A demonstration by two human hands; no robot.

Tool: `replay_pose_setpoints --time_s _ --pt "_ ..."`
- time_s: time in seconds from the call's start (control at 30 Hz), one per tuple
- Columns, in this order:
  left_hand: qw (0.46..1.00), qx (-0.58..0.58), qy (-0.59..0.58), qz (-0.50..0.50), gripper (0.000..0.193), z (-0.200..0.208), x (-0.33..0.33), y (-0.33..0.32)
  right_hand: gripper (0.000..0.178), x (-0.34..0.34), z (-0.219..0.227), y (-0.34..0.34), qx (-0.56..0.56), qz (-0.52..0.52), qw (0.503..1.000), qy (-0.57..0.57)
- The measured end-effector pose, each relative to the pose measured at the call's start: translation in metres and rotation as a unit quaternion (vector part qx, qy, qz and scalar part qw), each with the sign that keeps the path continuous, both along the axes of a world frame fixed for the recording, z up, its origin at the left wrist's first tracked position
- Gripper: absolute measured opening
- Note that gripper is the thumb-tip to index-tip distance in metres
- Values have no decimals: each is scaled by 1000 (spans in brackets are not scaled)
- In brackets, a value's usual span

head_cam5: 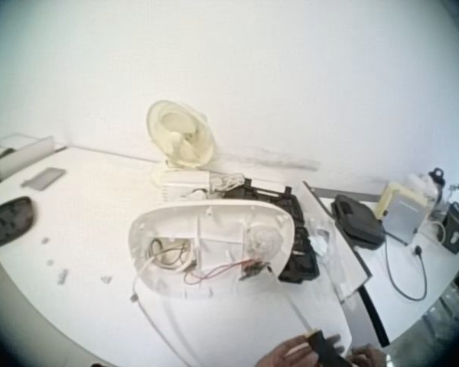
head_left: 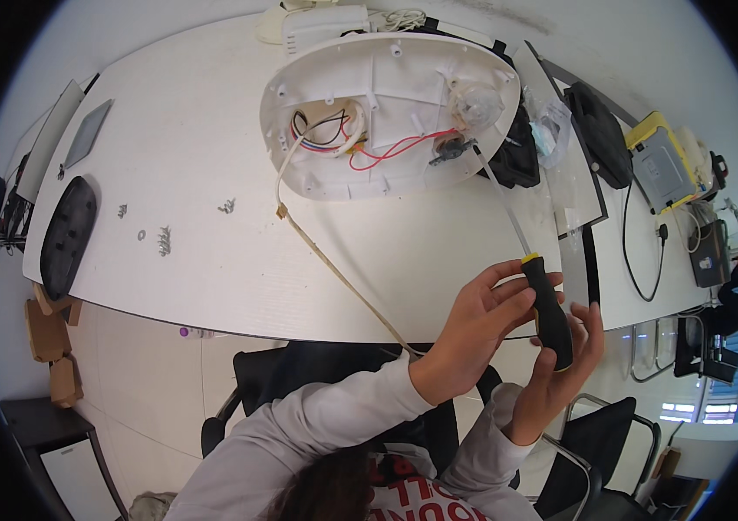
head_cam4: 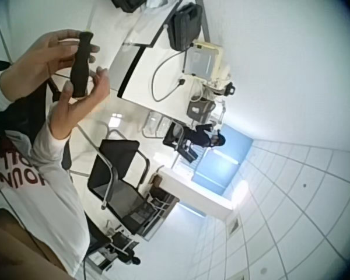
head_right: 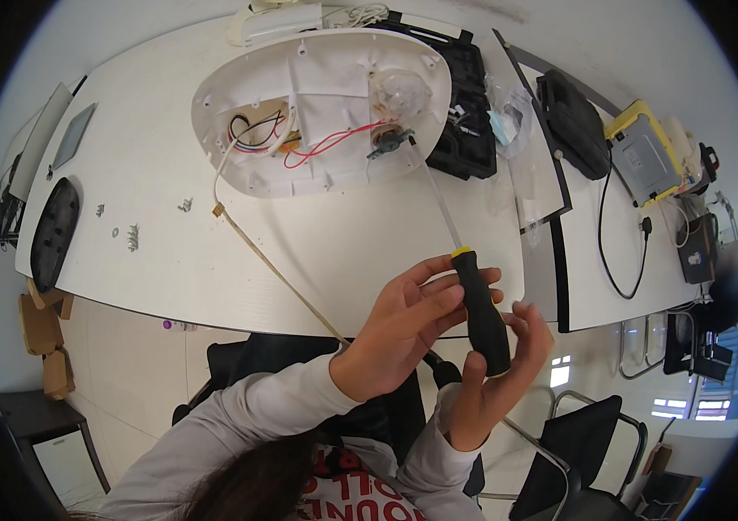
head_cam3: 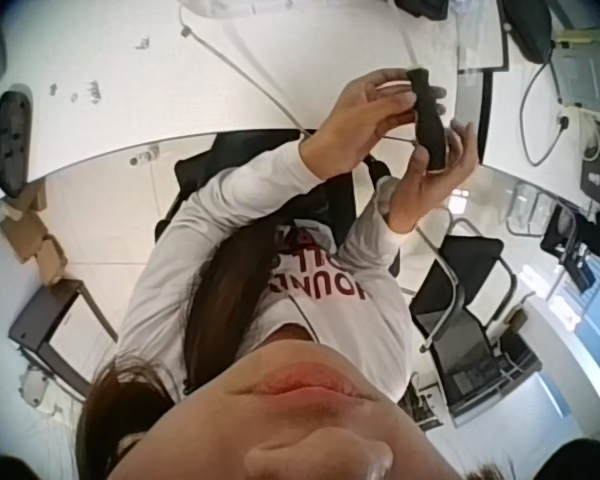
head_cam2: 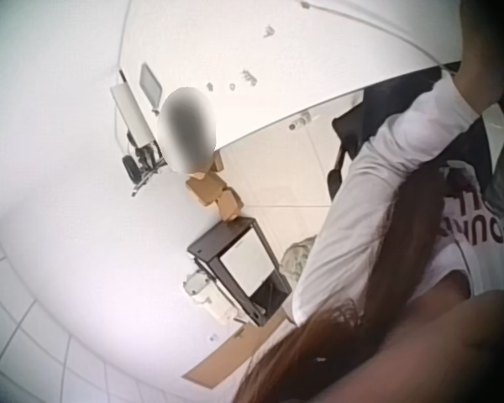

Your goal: The person uses a screwdriver to tighten screws into a white plastic housing containing wires and electronic components. They repeatedly pick up screws from the table, insert them into the housing, and turn the screwdriver to secure them.

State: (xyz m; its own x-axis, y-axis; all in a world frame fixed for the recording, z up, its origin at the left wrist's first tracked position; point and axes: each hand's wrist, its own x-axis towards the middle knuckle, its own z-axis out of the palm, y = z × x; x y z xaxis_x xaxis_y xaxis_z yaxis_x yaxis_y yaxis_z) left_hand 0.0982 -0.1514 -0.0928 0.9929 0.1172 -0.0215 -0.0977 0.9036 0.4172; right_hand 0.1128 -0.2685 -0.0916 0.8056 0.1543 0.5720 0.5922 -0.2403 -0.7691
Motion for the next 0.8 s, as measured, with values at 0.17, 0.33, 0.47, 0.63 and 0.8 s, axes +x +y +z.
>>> replay_pose_setpoints --time_s 0.17,0.33,0.47,0.63,0.8 --pt "1000 8 2 2 48 -1 2 1 39 -5 -9 -15 21 7 982 187" --pt "996 69 41 -40 50 2 1 5 51 -7 -7 -14 -114 24 993 4" --pt "996 72 50 -20 52 -4 1 6 41 -9 3 -8 -138 39 989 -28" --pt "999 16 33 -5 50 -4 -2 7 31 -4 5 -14 -140 44 988 -47" --pt "1000 -10 -3 -7 43 -5 0 6 51 -1 -2 -6 -85 -14 996 -30"
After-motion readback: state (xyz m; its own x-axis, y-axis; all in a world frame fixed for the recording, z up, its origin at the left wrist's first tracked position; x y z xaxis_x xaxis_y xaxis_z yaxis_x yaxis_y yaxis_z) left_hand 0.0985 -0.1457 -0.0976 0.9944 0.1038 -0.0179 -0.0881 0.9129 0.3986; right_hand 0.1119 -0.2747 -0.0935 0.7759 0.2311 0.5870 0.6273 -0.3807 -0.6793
